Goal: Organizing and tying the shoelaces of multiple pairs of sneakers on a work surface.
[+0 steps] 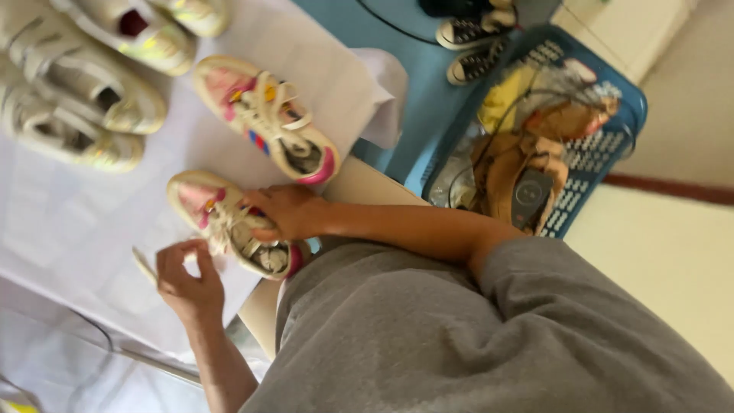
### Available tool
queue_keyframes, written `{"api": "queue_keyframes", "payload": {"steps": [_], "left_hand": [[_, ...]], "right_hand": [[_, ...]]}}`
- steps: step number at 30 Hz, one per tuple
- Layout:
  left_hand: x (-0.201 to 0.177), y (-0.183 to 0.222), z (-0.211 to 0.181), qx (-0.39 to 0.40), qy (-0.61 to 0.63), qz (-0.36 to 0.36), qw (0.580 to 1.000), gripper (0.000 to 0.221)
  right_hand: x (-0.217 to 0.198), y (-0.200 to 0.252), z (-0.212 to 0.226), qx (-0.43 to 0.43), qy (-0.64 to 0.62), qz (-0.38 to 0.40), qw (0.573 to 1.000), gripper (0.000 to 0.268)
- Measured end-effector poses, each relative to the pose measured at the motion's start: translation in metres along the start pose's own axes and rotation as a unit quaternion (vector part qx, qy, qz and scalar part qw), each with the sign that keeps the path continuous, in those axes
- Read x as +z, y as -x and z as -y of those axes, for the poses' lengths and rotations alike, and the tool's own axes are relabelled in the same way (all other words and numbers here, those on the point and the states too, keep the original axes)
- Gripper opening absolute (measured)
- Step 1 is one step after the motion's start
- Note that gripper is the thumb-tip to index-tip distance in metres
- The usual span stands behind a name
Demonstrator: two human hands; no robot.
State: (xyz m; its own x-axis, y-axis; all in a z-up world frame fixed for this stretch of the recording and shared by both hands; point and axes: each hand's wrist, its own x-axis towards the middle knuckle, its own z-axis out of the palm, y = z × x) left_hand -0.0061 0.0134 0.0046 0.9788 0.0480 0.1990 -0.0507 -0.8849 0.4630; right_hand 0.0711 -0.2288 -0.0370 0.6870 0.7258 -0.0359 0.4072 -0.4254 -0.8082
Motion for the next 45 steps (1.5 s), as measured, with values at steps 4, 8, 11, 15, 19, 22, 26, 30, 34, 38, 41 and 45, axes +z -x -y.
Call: {"api": "queue_keyframes", "payload": {"steps": [4,8,11,15,19,22,26,30,34,38,41,45], "left_hand": [[-0.031,0.023,0.029,-0.077,0.017,-0.087,0.993,0.006],[-0.056,0.051,0.057,-0.160,0.008,-0.155,0.975,0.009],[-0.057,0.057,0.047,-0.182,0.010,-0.193,0.964,0.033],[-0.038,0.048,-0.003,-0.192,0.101,-0.177,0.960,0.038],[0.000,0.042,-0.045,-0.096,0.231,-0.139,0.958,0.036],[0.018,0.042,-0.052,-0.051,0.222,-0.118,0.966,0.033],[0.043,0.047,-0.036,0.029,0.160,-0.138,0.977,0.031],[0.058,0.051,-0.029,0.054,0.154,-0.159,0.974,0.031],[0.057,0.053,-0.029,0.052,0.169,-0.165,0.970,0.031],[0.060,0.054,-0.026,0.063,0.160,-0.163,0.972,0.031],[0.060,0.054,-0.026,0.059,0.158,-0.160,0.973,0.031],[0.058,0.054,-0.029,0.051,0.159,-0.158,0.973,0.033]], "right_hand": [[0.013,-0.008,-0.008,0.058,-0.019,0.031,0.998,0.064],[0.009,-0.008,-0.006,0.089,0.000,0.038,0.995,0.058],[0.015,-0.005,-0.014,0.097,0.004,0.020,0.995,0.054],[0.013,-0.004,0.004,0.020,0.021,-0.054,0.998,0.046],[-0.003,-0.012,0.045,-0.076,0.145,-0.099,0.982,0.039],[-0.006,-0.028,0.061,-0.132,0.236,-0.097,0.958,0.033],[0.009,-0.038,0.054,-0.130,0.303,-0.070,0.941,0.023],[0.004,-0.041,0.053,-0.105,0.325,-0.043,0.939,0.019],[0.001,-0.046,0.053,-0.091,0.315,0.002,0.945,0.019],[-0.004,-0.049,0.080,-0.063,0.346,0.028,0.936,0.019],[0.001,-0.050,0.077,-0.076,0.334,0.018,0.939,0.016],[-0.001,-0.044,0.081,-0.063,0.324,0.026,0.943,0.017]]}}
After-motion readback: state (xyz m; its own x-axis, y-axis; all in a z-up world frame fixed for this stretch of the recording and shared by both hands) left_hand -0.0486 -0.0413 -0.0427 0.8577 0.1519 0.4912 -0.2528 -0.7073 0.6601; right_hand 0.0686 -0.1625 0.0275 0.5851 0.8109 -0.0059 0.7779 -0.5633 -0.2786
